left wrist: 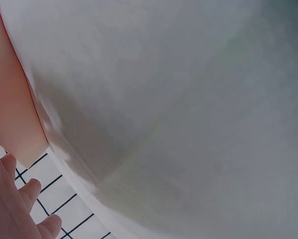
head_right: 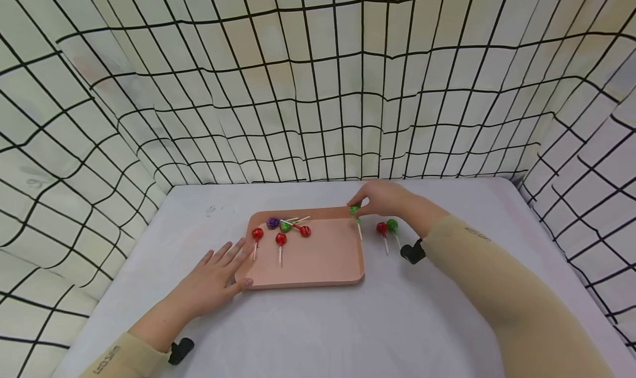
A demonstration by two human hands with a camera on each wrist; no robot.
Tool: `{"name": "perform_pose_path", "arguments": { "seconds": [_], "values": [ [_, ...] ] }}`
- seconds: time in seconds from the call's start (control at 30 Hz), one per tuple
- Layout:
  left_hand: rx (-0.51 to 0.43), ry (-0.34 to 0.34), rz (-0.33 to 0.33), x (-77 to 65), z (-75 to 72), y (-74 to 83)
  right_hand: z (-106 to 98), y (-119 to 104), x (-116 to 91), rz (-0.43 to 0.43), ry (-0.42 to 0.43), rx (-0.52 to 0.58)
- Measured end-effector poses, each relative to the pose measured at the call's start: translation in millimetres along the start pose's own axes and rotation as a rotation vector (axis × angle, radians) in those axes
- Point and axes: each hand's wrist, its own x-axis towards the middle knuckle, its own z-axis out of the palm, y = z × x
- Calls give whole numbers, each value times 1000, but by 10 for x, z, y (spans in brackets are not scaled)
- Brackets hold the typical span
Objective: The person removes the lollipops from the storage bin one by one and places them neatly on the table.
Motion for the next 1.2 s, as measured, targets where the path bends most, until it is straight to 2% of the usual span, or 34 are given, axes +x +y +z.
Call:
{"name": "perform_pose_path", "arguments": {
  "seconds": [0.37,0.73,0.9,1.2],
  "values": [
    [2,-5,-10,-14,7,-19,37,371,-247,62,3,15],
    [-8,-13,-21,-29,-21,-4,26,616,-537,147,8,27],
    [-13,-13,-15,-26,-20,-3,54,681,-582,153,-7,40],
    [-4,1,2,18,34,-23,203,862,-570,218,-52,56]
  ]
}}
